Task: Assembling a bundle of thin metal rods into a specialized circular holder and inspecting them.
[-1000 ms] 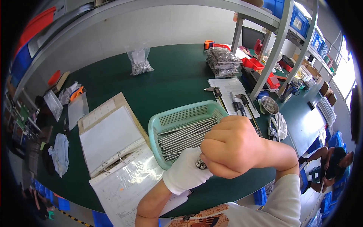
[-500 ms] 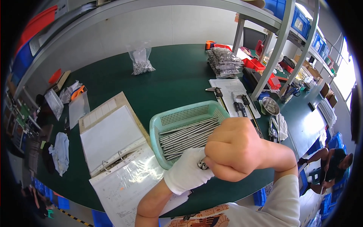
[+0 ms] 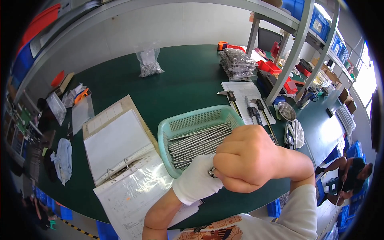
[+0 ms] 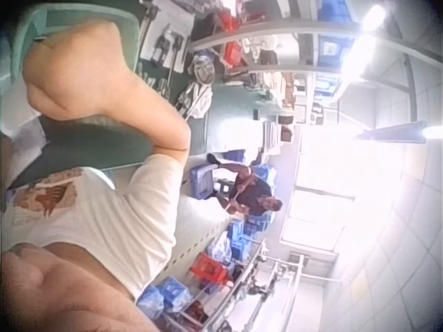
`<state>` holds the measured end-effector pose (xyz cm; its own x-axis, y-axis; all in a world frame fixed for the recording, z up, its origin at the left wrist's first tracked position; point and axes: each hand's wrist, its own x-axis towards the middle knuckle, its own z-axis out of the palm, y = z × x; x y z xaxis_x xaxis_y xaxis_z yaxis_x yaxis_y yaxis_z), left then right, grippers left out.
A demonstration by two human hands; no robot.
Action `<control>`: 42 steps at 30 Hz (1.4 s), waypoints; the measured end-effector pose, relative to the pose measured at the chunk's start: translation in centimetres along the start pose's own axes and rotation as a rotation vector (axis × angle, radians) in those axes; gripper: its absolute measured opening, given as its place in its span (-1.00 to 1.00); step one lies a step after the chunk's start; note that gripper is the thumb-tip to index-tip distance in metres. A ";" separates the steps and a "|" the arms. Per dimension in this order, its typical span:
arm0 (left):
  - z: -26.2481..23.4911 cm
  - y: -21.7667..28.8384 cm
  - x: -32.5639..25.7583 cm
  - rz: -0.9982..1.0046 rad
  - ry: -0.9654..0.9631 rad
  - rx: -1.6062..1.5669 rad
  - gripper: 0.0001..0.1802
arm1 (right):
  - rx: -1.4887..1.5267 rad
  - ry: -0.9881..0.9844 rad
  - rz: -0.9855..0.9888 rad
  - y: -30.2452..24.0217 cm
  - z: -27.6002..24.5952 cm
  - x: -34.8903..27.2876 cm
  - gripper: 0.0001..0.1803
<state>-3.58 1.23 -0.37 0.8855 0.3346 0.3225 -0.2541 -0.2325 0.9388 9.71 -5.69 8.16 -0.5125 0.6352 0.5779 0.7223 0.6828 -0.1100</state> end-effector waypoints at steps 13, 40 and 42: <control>0.0 -0.7 0.1 0.023 0.034 0.117 -0.88 | 0.006 0.024 0.032 0.2 0.6 -0.1 -0.85; -0.5 -0.5 -0.3 0.006 0.091 0.054 -0.74 | 0.032 -0.068 0.074 0.5 0.7 1.7 -0.82; 0.1 -0.9 -0.6 0.143 0.161 0.019 -0.69 | 0.013 -0.085 0.061 0.5 1.4 1.4 -0.74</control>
<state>-3.88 1.17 -1.39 0.7670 0.4381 0.4689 -0.3643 -0.3043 0.8802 8.67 -3.92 7.78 -0.5056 0.7039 0.4988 0.7477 0.6460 -0.1536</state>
